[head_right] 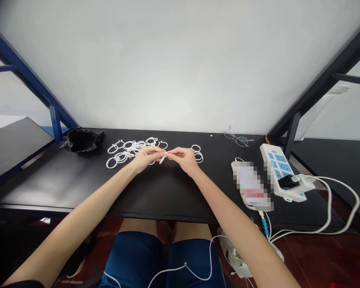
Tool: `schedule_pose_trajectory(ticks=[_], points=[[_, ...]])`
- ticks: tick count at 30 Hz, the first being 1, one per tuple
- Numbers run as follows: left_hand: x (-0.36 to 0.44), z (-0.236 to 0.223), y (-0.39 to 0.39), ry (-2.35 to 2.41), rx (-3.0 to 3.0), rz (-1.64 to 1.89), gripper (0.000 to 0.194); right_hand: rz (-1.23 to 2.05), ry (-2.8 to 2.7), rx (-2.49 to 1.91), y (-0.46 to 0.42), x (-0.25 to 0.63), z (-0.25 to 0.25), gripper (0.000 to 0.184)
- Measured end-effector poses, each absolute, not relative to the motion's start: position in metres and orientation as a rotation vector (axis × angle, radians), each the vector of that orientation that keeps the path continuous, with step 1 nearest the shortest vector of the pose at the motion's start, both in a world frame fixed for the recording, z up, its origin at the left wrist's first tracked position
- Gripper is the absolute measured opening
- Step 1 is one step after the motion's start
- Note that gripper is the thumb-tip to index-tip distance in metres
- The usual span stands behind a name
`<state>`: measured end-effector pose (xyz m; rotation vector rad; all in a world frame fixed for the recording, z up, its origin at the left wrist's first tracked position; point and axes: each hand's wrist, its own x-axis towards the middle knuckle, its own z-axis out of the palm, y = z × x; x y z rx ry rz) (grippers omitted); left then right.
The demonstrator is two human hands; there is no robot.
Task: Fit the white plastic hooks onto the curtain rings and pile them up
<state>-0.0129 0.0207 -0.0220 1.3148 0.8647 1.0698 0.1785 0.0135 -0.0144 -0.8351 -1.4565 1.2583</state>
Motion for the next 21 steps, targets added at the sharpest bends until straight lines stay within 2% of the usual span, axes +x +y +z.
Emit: schedule_pose_trajectory(ticks=[21], points=[[-0.0094,-0.0286,0.0203,0.861,1.277,1.087,0.033,1.262,-1.421,-0.904,0.0120,0.1749,-0.0182,0.032]])
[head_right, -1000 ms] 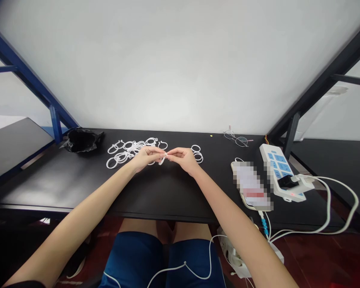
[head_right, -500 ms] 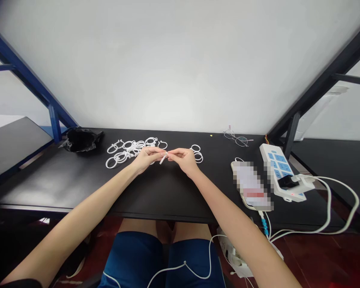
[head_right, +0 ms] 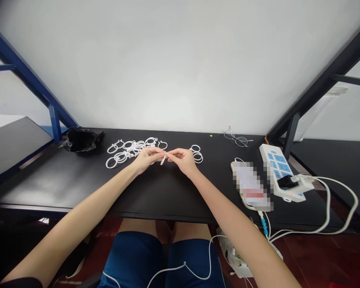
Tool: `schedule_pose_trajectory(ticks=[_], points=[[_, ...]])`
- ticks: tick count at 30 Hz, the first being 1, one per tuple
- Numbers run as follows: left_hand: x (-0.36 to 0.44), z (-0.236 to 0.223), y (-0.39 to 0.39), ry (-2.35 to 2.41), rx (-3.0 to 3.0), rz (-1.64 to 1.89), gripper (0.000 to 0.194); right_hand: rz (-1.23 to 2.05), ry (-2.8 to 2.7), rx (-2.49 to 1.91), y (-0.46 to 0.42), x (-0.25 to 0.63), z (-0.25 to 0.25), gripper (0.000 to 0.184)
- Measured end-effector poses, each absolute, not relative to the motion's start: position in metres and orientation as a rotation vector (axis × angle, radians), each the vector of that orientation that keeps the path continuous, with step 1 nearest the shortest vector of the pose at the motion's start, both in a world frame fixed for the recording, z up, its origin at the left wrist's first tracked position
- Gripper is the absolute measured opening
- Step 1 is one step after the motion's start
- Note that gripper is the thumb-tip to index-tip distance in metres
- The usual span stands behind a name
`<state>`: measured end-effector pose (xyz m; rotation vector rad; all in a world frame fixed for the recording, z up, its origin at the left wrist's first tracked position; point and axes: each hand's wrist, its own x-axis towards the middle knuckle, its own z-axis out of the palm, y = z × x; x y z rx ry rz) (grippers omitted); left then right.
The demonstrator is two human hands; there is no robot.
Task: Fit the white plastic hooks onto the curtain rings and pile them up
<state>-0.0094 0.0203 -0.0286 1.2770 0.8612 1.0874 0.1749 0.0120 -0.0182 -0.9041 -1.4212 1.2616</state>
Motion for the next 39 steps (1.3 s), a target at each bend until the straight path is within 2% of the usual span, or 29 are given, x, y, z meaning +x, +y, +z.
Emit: schedule_pose_trajectory(ticks=[16,39], points=[[-0.0115,-0.0260,0.0219,0.884,1.238,1.057,0.037,1.084,-1.579,-0.905,0.0140,0.1759,-0.0191,0.032],[-0.0131,-0.0221,0.0223,0.864,1.293,1.072,0.037,1.084,-1.679,-0.971,0.0199,0.1810,-0.0243,0.033]])
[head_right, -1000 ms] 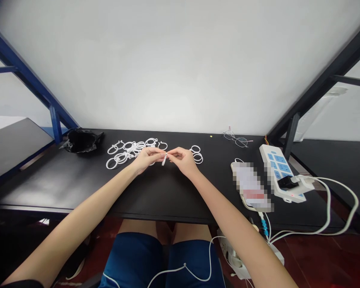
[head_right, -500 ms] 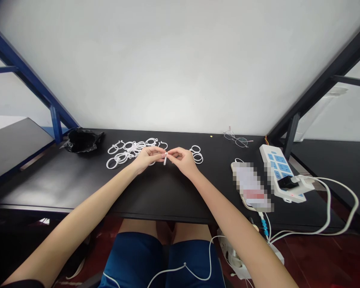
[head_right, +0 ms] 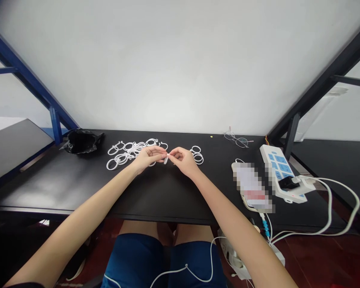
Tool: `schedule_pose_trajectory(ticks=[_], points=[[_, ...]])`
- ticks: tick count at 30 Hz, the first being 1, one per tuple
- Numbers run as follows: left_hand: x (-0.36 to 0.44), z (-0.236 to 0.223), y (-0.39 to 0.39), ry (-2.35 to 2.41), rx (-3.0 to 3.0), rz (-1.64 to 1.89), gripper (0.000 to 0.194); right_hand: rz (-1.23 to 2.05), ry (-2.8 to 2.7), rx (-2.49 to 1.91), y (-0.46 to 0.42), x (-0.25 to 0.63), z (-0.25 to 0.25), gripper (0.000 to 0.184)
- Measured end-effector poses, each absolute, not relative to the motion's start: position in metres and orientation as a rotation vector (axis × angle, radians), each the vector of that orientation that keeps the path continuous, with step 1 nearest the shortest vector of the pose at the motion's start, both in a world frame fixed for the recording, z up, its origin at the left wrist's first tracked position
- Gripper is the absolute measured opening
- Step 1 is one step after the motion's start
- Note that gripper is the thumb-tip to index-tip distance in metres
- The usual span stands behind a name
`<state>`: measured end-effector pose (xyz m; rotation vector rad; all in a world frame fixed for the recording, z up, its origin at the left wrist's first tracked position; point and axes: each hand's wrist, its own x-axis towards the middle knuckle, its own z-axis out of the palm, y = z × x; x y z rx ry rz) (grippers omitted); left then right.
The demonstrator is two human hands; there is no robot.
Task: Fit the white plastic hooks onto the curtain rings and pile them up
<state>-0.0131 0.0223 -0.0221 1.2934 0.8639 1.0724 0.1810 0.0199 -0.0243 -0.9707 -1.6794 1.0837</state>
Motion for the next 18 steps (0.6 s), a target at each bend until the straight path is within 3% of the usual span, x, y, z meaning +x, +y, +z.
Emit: schedule_pose_trajectory(ticks=[8,18], points=[[-0.026,-0.015,0.029,1.017,1.339,1.155,0.035,0.669,-1.469,-1.191,0.052,0.232,-0.019,0.034],[-0.038,-0.008,0.032,1.217,1.488,1.149,0.039,0.411,-1.537,-1.459,0.061,0.250,-0.027,0.014]])
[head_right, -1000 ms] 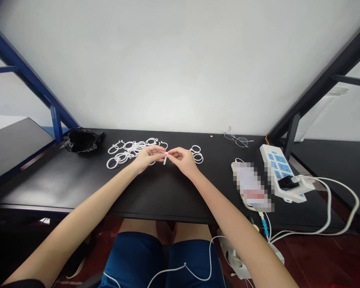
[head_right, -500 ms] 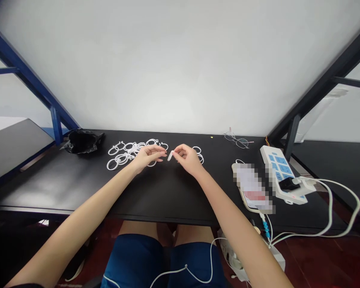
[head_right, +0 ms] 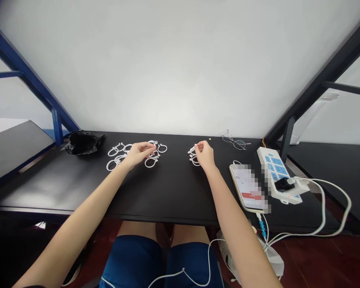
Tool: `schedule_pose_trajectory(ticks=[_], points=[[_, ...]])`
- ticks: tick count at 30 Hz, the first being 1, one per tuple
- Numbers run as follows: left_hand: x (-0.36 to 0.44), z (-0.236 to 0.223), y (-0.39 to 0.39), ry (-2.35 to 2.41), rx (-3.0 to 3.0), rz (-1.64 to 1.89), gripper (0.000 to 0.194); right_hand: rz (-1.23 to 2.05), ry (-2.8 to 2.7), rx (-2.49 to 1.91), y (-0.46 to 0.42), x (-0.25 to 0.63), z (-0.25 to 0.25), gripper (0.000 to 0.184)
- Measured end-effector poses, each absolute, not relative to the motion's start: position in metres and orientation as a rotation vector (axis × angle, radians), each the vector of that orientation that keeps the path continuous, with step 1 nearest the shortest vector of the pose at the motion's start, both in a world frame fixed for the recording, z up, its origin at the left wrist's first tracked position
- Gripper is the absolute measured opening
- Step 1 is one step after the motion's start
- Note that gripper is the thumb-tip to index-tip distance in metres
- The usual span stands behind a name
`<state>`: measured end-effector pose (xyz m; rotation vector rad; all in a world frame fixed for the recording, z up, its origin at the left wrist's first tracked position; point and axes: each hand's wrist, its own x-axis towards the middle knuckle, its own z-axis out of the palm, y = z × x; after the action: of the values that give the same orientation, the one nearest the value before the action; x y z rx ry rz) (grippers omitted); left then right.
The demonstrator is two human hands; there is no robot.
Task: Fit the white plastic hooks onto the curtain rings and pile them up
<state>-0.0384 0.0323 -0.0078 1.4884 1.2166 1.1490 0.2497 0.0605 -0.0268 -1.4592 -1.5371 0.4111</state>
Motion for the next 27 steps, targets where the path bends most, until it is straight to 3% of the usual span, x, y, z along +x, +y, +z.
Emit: schedule_pose_trajectory(ticks=[16,27], points=[[-0.052,-0.012,0.039,1.512,1.862,1.178,0.029,0.434,-1.582,-1.730,0.059,0.259,-0.023,0.007],[-0.057,-0.004,0.035,1.576,1.999,1.124,0.023,0.329,-1.458,-1.453,0.053,0.249,-0.011,0.005]])
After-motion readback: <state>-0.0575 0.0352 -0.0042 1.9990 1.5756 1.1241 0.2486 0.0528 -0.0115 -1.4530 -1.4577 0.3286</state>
